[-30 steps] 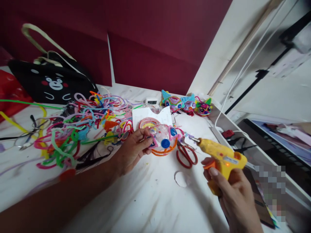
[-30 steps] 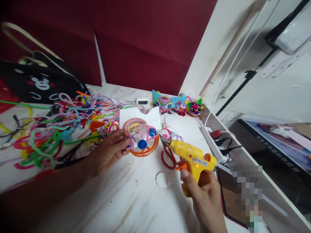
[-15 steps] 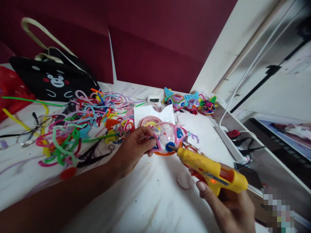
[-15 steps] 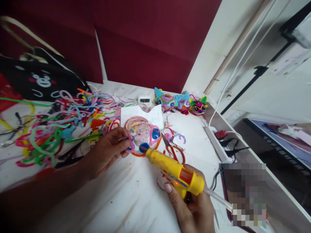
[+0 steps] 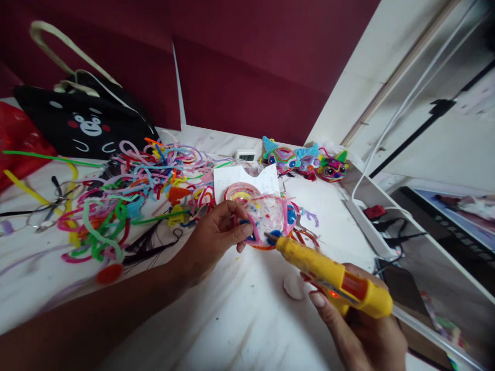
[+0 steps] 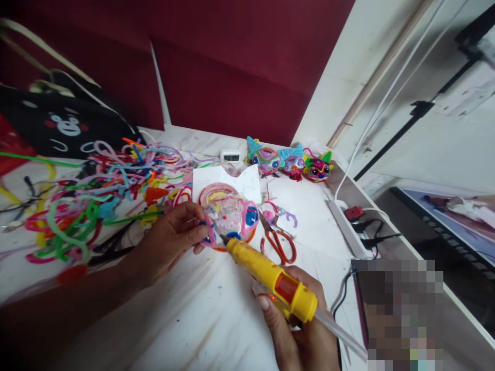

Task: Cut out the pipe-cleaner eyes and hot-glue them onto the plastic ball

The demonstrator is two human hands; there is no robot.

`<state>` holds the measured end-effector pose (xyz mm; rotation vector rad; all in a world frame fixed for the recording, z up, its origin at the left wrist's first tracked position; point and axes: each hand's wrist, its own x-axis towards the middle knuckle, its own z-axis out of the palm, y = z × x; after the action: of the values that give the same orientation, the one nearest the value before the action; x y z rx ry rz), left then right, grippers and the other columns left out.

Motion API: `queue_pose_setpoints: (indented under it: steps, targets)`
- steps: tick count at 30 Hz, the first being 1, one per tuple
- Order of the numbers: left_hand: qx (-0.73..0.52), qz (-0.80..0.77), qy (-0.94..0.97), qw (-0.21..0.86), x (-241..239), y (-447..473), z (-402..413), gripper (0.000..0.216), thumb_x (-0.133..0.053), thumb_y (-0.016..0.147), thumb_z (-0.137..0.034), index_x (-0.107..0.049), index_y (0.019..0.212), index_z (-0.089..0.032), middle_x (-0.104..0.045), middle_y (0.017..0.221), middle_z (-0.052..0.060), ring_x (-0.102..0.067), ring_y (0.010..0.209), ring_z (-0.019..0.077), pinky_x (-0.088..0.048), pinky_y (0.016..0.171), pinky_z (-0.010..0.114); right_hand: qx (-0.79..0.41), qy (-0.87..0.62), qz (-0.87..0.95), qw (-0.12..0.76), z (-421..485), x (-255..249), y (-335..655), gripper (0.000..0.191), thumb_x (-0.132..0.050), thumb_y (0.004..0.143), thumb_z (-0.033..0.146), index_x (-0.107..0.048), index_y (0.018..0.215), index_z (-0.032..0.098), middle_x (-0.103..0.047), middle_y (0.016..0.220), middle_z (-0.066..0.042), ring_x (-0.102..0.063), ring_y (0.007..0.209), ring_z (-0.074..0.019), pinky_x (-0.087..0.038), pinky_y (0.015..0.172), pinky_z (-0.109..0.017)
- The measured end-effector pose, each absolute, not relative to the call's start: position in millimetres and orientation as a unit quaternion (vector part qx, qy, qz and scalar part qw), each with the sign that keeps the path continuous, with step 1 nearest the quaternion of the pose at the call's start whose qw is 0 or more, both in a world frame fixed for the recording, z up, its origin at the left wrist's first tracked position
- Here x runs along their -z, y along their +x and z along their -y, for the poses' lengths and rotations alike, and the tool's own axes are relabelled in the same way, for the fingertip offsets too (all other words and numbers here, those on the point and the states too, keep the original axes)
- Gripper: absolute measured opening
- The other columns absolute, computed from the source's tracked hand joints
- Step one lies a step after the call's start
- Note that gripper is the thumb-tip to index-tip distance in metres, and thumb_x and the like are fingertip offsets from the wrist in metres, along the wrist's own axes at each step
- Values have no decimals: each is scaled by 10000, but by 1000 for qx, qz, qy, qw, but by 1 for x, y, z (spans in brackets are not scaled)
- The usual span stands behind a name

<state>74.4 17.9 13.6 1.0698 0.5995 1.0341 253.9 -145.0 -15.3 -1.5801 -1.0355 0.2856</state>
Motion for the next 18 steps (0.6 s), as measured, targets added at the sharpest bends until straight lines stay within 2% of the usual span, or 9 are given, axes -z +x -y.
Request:
queue_pose_setpoints:
  steps: [5, 10, 15, 18]
  targets:
    - [-461, -269, 482, 695, -12, 75, -18, 229, -827, 700, -170, -609, 768, -174, -599, 730, -38, -533, 516, 56, -444, 444, 159, -134, -663, 450, 583, 143, 12, 250, 346, -735, 813, 310, -575, 1115, 259, -644, 1064, -71, -693, 757, -193, -501, 482, -245]
    - [-461, -265, 493, 689, -10, 75, -19, 205, -807, 721, -160, -612, 781, -179, -600, 731, -37, -533, 523, 60, -448, 450, 161, -121, -676, 454, 568, 144, 12, 250, 338, -729, 822, 312, -570, 1112, 246, -647, 1041, -80, -688, 817, -213, -497, 487, -242]
    - [-456, -269, 504, 682, -7, 74, -17, 201, -808, 735, -184, -615, 792, -186, -605, 733, -28, -542, 534, 72, -440, 458, 172, -140, -684, 437, 567, 144, 13, 249, 393, -747, 809, 365, -552, 1130, 249, -665, 1054, -91, -703, 812, -225, -547, 551, -266]
    - [-451, -274, 516, 675, -5, 73, -17, 185, -798, 754, -202, -621, 805, -192, -601, 739, -26, -541, 543, 75, -441, 467, 178, -154, -688, 429, 564, 144, 13, 249, 407, -738, 816, 394, -549, 1148, 253, -696, 1024, -86, -713, 774, -226, -540, 524, -266]
